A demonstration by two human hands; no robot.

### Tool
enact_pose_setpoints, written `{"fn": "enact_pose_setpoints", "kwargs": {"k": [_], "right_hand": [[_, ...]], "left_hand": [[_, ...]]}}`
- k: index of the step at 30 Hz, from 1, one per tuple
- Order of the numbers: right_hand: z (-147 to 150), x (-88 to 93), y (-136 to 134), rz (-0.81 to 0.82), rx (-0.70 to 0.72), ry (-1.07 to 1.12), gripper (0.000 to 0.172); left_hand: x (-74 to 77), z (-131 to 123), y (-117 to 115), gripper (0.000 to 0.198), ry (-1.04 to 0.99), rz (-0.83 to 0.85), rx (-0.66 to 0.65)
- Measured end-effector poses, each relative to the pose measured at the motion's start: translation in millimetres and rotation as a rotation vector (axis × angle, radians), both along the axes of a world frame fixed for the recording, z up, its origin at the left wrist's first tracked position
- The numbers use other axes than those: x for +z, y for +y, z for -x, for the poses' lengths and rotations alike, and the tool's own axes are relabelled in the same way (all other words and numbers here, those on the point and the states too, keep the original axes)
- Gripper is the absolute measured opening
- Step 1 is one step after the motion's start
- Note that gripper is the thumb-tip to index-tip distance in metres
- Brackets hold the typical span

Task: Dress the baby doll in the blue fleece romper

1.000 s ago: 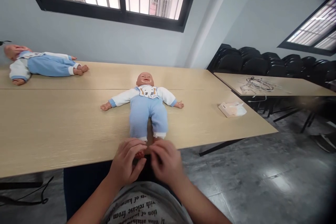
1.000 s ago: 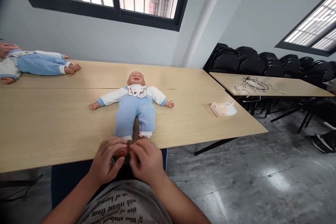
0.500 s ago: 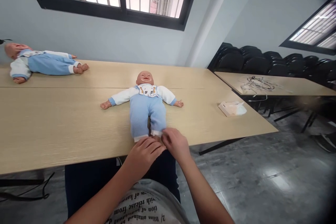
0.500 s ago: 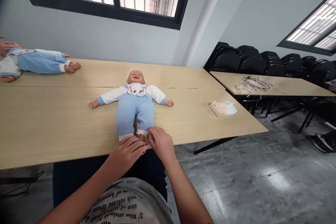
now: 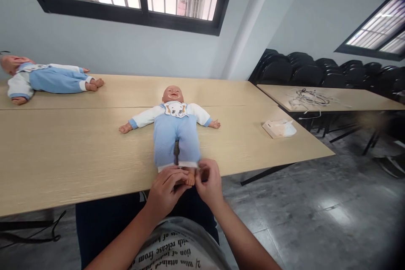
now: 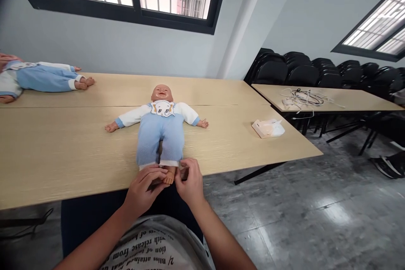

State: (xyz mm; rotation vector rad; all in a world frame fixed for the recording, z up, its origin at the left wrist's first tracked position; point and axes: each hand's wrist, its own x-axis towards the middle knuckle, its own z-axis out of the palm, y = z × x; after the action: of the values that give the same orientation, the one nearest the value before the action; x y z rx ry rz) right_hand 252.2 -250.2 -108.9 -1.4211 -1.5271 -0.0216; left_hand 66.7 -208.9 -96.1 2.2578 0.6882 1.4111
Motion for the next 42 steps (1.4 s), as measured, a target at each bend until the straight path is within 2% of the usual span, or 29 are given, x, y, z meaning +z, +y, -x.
{"fn": "enact_pose_setpoints", "kwargs": {"k": [3, 6, 9, 11, 14, 17, 20, 23, 25, 30, 37, 42], "right_hand": [[8.2, -3.2, 3.2, 0.08, -0.063, -0.003, 0.018], [11.4, -2.6, 10.5, 0.16, -0.039, -0.056, 0.006], [9.9, -1.3, 11.6, 0.176, 0.007, -0.06, 0.02], [6.1, 0.8, 8.5, 0.172, 0.053, -0.042, 0.021], [-6.2, 9.9, 13.1, 0.183, 0.083, 0.099, 0.017], [-25.4, 24.6, 48.9, 0.2, 0.097, 0.254, 0.018], [-42.4, 34.1, 110.6, 0.265, 0.145, 0.318, 0.034], [-49.2, 30.7, 164.2, 0.341, 0.24, 0.243, 0.047], [-49.6, 23.5, 182.0, 0.372, 0.278, 0.194, 0.05], [-51.4, 10.9, 180.0, 0.387, 0.211, 0.203, 0.049], [-53.0, 10.5, 179.4, 0.395, 0.13, 0.234, 0.035], [-52.4, 8.7, 181.5, 0.387, 0.119, 0.246, 0.038]], "left_hand": [[0.7, 1.1, 1.0, 0.013, -0.133, 0.08, -0.009], [0.4, 3.2, 3.3, 0.013, -0.163, 0.095, -0.025], [-2.3, 5.8, 5.1, 0.015, -0.137, 0.075, -0.045], [-5.0, 7.5, 5.6, 0.016, -0.101, 0.053, -0.057], [-8.7, 9.1, 6.3, 0.019, -0.022, -0.005, -0.075], [-11.6, 9.4, 7.6, 0.022, 0.043, -0.069, -0.102], [-13.0, 9.1, 9.2, 0.021, 0.071, -0.109, -0.112], [-12.8, 9.1, 9.8, 0.019, 0.075, -0.101, -0.118], [-12.3, 9.3, 9.7, 0.018, 0.063, -0.085, -0.132], [-11.5, 10.0, 9.5, 0.019, 0.067, -0.064, -0.148], [-11.1, 10.1, 8.9, 0.019, 0.116, -0.081, -0.131], [-14.1, 8.4, 7.4, 0.018, 0.104, -0.094, -0.1]]}}
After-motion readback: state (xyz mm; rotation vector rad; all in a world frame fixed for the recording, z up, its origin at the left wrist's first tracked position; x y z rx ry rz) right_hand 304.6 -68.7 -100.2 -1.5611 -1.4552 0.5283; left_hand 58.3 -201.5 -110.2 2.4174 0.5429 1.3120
